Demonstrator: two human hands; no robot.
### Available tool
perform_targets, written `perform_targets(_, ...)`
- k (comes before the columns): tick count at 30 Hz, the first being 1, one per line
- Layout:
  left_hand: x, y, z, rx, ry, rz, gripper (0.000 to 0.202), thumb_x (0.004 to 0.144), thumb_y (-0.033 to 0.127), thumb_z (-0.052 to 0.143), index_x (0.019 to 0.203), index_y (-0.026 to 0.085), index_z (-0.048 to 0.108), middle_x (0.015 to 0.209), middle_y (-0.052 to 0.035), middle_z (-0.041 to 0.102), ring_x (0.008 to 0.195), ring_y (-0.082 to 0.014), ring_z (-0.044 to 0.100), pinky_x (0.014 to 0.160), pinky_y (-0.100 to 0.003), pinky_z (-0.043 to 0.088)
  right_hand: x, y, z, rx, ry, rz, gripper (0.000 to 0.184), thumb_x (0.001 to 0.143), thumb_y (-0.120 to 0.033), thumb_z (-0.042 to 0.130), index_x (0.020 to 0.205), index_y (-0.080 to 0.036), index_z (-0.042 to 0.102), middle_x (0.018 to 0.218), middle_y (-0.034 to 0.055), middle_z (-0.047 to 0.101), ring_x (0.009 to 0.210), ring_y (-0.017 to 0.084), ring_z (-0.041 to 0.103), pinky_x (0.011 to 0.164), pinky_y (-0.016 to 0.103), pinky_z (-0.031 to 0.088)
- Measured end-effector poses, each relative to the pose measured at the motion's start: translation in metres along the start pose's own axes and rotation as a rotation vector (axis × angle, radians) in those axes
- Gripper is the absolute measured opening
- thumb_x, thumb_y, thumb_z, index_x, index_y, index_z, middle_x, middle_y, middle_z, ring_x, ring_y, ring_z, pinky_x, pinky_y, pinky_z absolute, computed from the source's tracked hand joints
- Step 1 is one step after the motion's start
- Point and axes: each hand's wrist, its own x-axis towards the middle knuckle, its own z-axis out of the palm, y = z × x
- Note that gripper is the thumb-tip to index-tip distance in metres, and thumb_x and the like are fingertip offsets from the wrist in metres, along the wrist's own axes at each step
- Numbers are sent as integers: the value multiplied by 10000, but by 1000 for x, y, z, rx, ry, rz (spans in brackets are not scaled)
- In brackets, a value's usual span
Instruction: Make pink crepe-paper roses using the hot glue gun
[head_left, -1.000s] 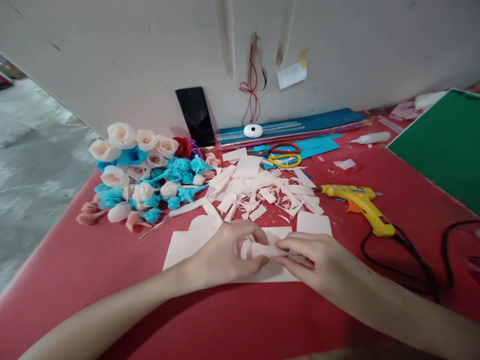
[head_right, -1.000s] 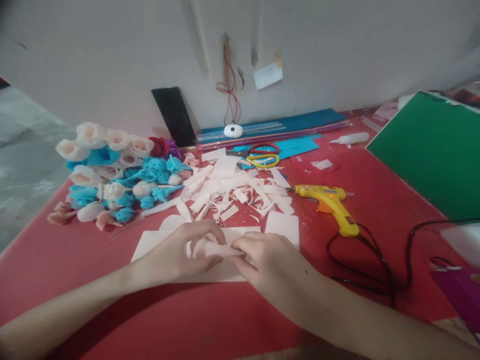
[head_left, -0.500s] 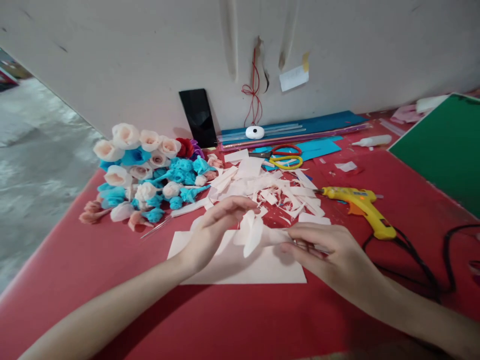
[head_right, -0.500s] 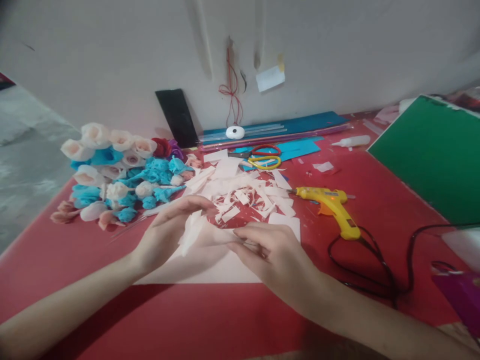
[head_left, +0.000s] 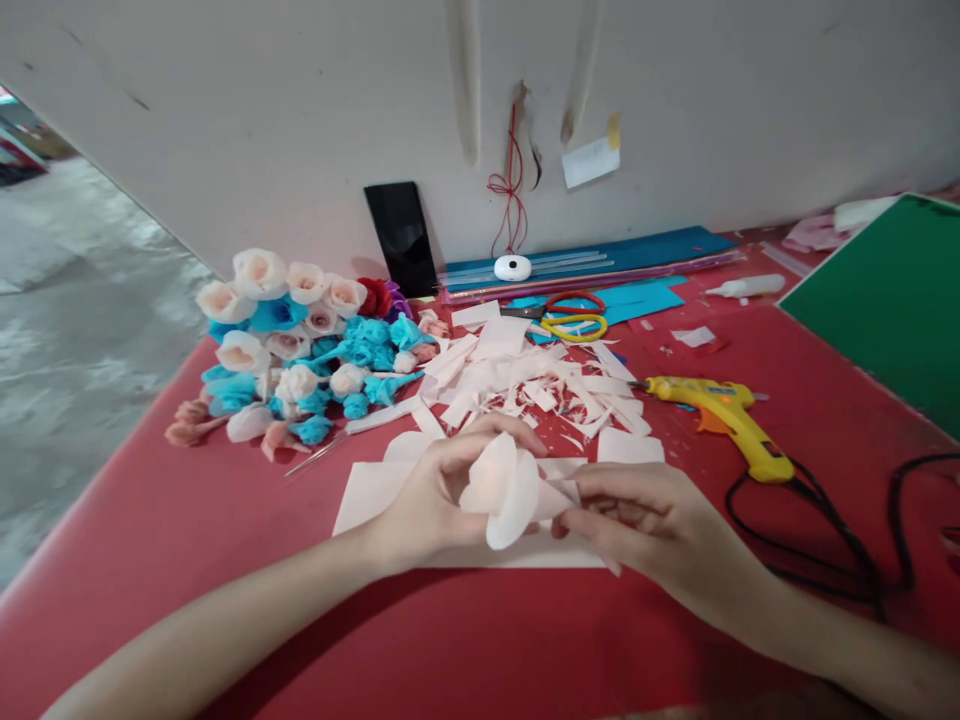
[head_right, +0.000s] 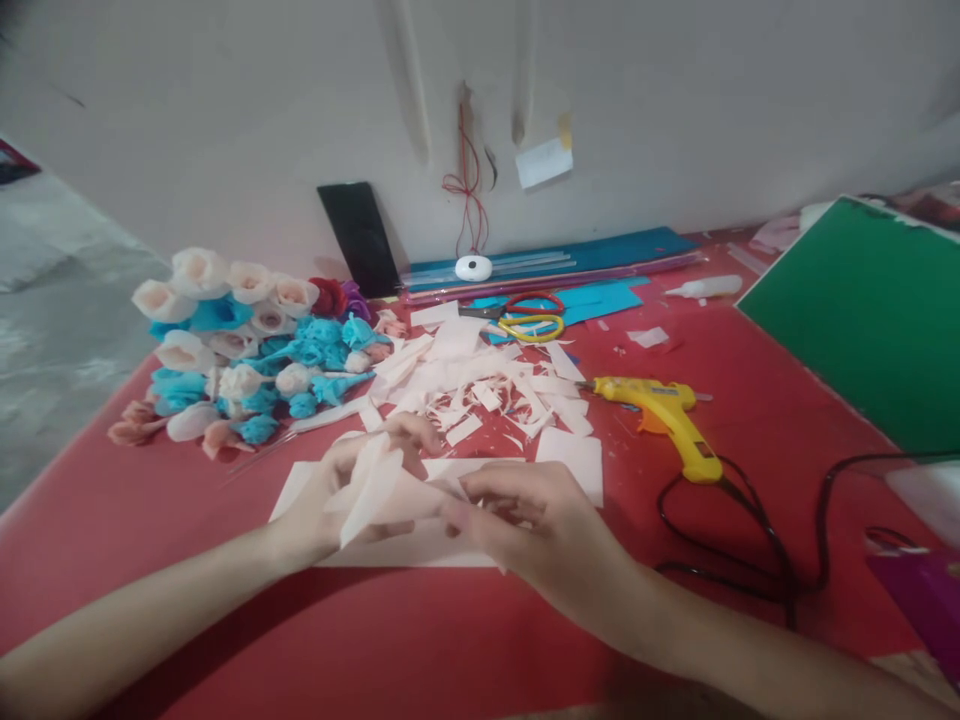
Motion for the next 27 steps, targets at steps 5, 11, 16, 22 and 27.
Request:
perform_targets(5,-3,-2,2,-43,-33,-33,156,618,147,686,751,179,610,970,-41,525,765,-147,559,720,-293,480,-1,-2,0,55,9,-15,311,870,-274,421,718,-121,647,476,-29,464,403,38,404,388,151,332)
perform_targets(11,-3,-4,-1,39,-70,31,193,593,86,699,733,198,627,943,-35,537,877,-171,535,792,-307,450,-4,-2,1,79,-24,25,315,875,-275,418,685,-120,617,461,-34,474,400,39,437,400,143,368)
perform_targets(16,-2,-5,-1,29,-87,48,211,582,120,723,745,213,627,937,-28,535,903,-177,514,816,-317,423,-3,-3,1,103,-16,25,295,870,-249,418,672,-124,597,468,-34,494,403,41,462,413,146,385)
perform_targets(22,-3,-2,0,34,-61,33,189,585,143,715,724,199,600,925,-35,537,846,-165,520,775,-297,432,-6,-5,-1,132,-43,-1,341,881,-266,407,592,-138,537,488,-24,507,423,49,474,431,164,379)
perform_targets(27,-3,-2,1,8,-73,50,201,599,135,708,743,201,584,902,-25,548,826,-146,525,768,-279,428,-6,-7,-2,183,-41,-26,306,876,-253,409,652,-138,584,506,-23,505,429,49,473,414,153,385)
